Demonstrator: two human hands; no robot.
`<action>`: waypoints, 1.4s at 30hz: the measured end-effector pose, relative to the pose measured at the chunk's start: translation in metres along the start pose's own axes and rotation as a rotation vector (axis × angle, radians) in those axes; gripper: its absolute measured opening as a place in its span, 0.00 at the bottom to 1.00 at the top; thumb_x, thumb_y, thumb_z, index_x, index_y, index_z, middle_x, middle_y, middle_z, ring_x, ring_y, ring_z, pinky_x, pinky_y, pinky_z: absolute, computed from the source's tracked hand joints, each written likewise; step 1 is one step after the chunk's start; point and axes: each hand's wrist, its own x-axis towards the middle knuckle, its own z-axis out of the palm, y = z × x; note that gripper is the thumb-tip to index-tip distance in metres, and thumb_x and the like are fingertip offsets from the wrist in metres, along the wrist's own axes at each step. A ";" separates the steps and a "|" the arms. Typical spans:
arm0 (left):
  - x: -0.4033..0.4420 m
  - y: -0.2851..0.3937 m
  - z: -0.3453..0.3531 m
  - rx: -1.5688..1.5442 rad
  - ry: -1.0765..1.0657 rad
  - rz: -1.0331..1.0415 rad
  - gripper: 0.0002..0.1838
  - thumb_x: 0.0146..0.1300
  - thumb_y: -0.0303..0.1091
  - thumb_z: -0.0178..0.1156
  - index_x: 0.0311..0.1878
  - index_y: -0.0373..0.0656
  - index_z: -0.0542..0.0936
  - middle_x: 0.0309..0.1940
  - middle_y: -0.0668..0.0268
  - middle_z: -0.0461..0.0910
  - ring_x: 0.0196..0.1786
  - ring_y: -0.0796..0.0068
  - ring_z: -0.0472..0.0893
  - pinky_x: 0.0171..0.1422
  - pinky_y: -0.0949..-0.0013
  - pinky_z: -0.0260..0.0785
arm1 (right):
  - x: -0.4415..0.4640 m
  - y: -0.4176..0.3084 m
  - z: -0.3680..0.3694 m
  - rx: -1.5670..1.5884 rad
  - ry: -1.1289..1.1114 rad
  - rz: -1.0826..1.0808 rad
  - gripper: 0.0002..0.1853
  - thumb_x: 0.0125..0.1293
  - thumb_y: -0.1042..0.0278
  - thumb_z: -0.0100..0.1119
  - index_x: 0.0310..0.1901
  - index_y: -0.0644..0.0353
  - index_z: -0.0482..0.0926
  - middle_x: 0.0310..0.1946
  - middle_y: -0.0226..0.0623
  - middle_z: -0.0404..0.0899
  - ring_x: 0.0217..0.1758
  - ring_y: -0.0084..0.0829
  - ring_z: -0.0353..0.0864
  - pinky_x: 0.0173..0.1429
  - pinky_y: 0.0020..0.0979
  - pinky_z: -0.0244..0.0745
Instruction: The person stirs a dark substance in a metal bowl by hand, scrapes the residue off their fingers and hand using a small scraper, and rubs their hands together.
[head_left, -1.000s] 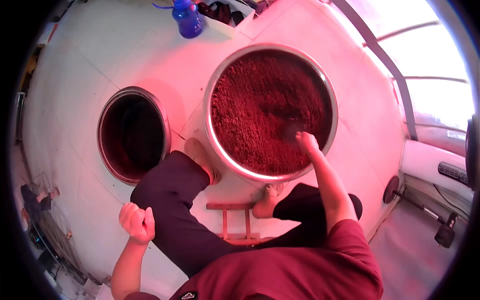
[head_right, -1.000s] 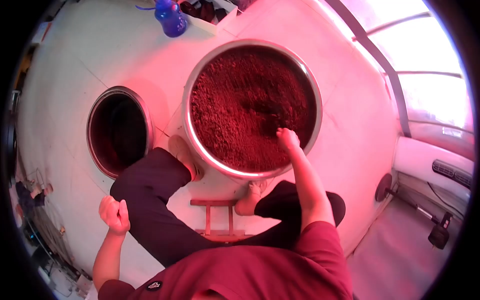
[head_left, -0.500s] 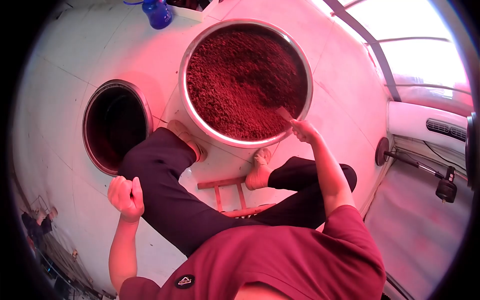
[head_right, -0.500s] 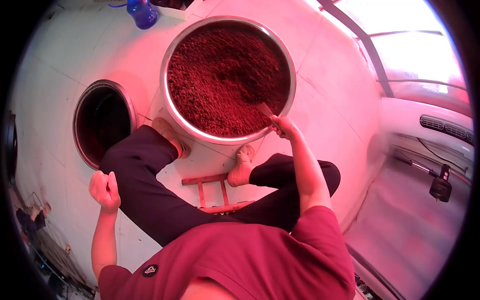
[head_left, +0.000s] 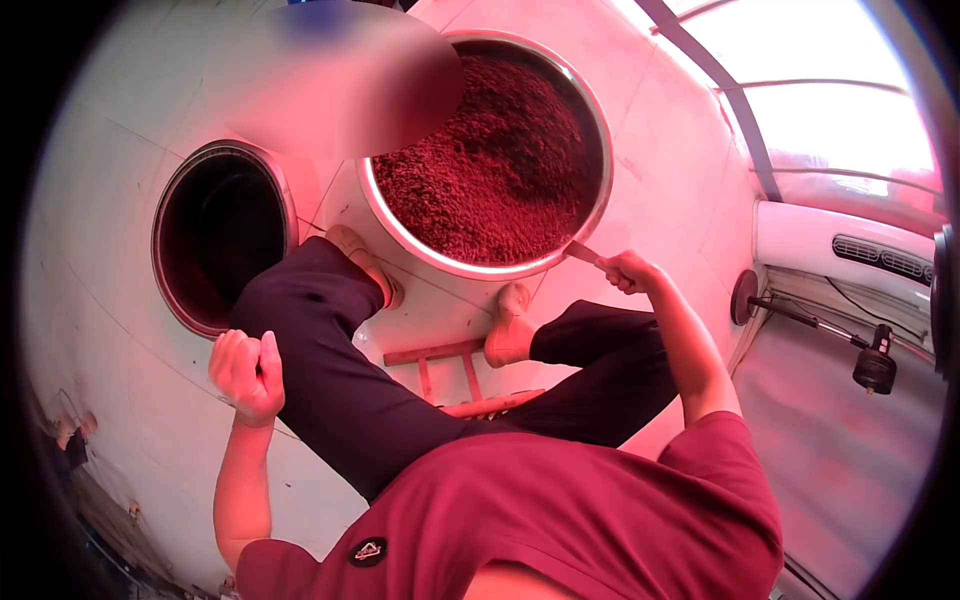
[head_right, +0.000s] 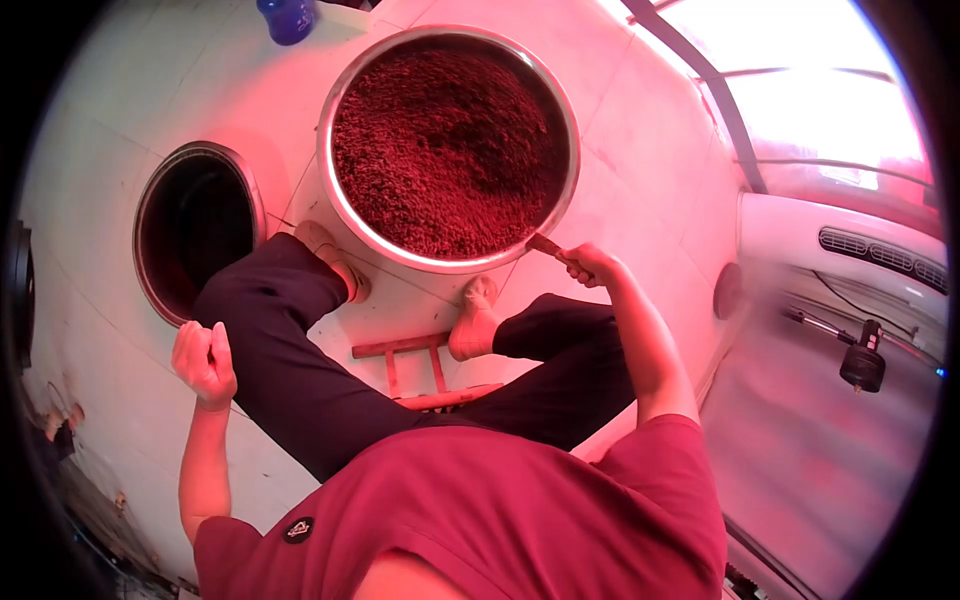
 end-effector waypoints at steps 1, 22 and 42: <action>-0.001 -0.001 0.000 -0.004 0.004 -0.007 0.19 0.56 0.17 0.58 0.19 0.42 0.59 0.14 0.65 0.53 0.17 0.68 0.55 0.23 0.65 0.46 | -0.001 -0.005 -0.001 -0.078 -0.012 -0.031 0.18 0.68 0.51 0.51 0.26 0.56 0.71 0.14 0.29 0.65 0.07 0.20 0.56 0.11 0.26 0.48; -0.006 -0.007 -0.003 -0.021 -0.017 -0.036 0.18 0.58 0.16 0.55 0.20 0.41 0.58 0.16 0.64 0.54 0.19 0.67 0.56 0.24 0.64 0.46 | -0.005 -0.030 -0.007 -0.971 0.692 -0.560 0.12 0.66 0.56 0.52 0.45 0.51 0.79 0.36 0.47 0.82 0.38 0.51 0.81 0.41 0.50 0.75; 0.038 0.007 0.029 0.013 0.007 0.066 0.17 0.63 0.23 0.54 0.20 0.38 0.59 0.17 0.56 0.57 0.22 0.55 0.63 0.28 0.55 0.53 | 0.045 0.047 0.126 -0.423 0.649 -0.574 0.18 0.69 0.50 0.48 0.51 0.53 0.73 0.37 0.54 0.79 0.41 0.57 0.79 0.44 0.54 0.73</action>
